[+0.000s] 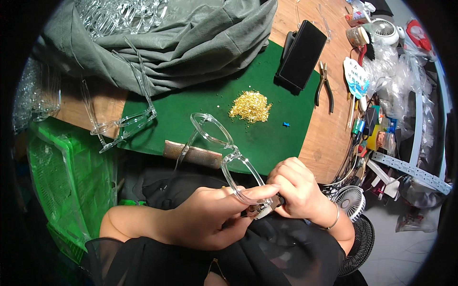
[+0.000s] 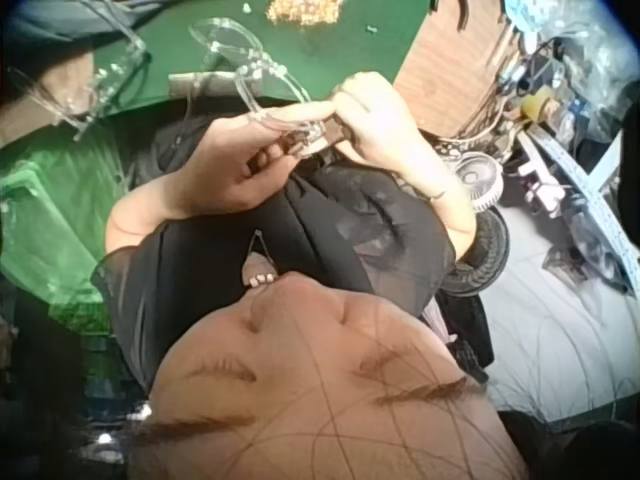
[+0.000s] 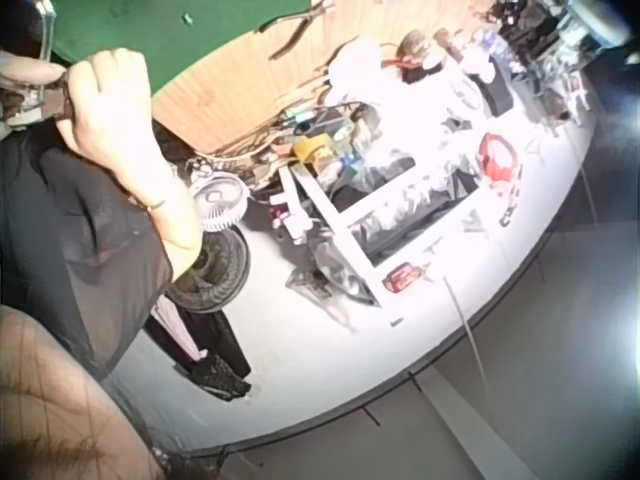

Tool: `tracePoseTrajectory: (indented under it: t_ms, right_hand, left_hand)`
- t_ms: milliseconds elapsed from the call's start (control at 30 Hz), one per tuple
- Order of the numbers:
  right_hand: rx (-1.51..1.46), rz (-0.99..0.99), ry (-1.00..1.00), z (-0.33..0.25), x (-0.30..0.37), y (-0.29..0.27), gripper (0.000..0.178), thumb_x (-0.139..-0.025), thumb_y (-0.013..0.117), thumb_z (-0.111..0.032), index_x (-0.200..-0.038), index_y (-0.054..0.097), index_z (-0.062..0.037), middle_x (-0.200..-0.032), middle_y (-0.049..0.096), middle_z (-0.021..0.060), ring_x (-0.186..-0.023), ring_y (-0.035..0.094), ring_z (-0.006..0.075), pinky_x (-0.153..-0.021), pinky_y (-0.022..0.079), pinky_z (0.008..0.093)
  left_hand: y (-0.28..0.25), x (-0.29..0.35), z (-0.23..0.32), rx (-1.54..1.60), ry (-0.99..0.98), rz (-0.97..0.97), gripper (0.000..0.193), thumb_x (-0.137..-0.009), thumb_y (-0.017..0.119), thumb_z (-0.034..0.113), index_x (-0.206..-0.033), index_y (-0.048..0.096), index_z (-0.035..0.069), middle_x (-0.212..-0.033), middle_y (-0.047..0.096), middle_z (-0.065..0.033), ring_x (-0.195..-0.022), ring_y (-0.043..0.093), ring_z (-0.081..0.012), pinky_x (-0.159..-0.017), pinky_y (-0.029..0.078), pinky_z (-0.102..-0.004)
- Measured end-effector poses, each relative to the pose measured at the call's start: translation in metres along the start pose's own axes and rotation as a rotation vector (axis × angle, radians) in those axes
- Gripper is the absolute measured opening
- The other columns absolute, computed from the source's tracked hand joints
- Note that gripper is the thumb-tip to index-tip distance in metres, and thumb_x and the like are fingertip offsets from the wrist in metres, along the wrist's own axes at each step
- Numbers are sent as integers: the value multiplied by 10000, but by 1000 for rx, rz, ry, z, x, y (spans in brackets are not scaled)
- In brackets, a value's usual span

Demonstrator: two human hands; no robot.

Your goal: The person assembles clear eyeglass frames by hand, using pliers to attach and adjust nose pads and temple arms. The person repeatedly picks up frames, aligns parts, and secures them with pliers, then places the finished frames aside.

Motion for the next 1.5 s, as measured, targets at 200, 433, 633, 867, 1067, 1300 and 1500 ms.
tracePoseTrajectory:
  t_ms: [200, 433, 633, 867, 1067, 1300, 1500]
  right_hand:
    - [64, 58, -13, 0, 1, 2, 209, -551, 634, -108, -674, 482, -34, -633, 439, 81, -593, 470, 240, -569, 380, 332]
    - [76, 83, -27, -1, 0, 5, 199, -551, 627, -117, -670, 488, -41, -625, 434, 70, -586, 464, 228, -563, 371, 327]
    - [90, 111, -46, -1, -1, 6, 192, -566, 625, -126, -666, 484, -44, -616, 427, 66, -575, 455, 224, -551, 366, 326]
    - [98, 116, -31, 2, 1, 12, 185, -564, 621, -117, -646, 471, -47, -599, 403, 64, -560, 433, 223, -535, 352, 324]
    - [109, 113, 39, 1, 3, 16, 176, -557, 616, -105, -645, 473, -53, -603, 400, 68, -572, 437, 229, -540, 355, 324]
    - [-220, 20, 111, 6, -2, 14, 281, -625, 693, -148, -793, 505, -25, -694, 477, 98, -645, 496, 277, -624, 419, 344]
    - [-792, -288, 431, 6, 6, 23, 292, -817, 622, -262, -878, 525, 7, -771, 564, 129, -708, 564, 240, -632, 443, 322]
  left_hand:
    - [4, 1, -4, -55, 107, 76, 549, -734, 523, -64, -1264, 422, 40, -796, 599, -77, -597, 571, -176, -545, 462, -249]
    - [9, 5, -10, 35, -55, 23, 471, -754, 657, 10, -1187, 472, 16, -836, 604, -70, -558, 536, -77, -488, 419, -197]
    - [11, 3, -12, -32, 134, 154, 425, -750, 672, -8, -1138, 501, -15, -880, 613, -103, -574, 535, -64, -492, 411, -189]
    - [10, 2, -11, -128, 161, 159, 380, -744, 652, -35, -1097, 512, -23, -953, 617, -161, -747, 636, -204, -638, 492, -252]
    - [8, 2, -12, -175, 238, 274, 381, -765, 630, 10, -1122, 499, 32, -865, 615, -117, -707, 622, -233, -579, 494, -276]
    - [5, 3, -17, 141, -100, 89, 503, -811, 581, -15, -1265, 365, 9, -874, 581, -53, -693, 551, -82, -637, 456, -202]
    - [3, 1, -23, 483, -306, -55, 630, -858, 464, -73, -1391, 153, 51, -1068, 548, -113, -861, 546, -92, -787, 461, -225]
Point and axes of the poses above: each hand's wrist, its own x-axis away from the middle knuckle, its own y-axis out of the palm, z = x × y, the point moved 5 cm from there along -x, towards the middle knuckle
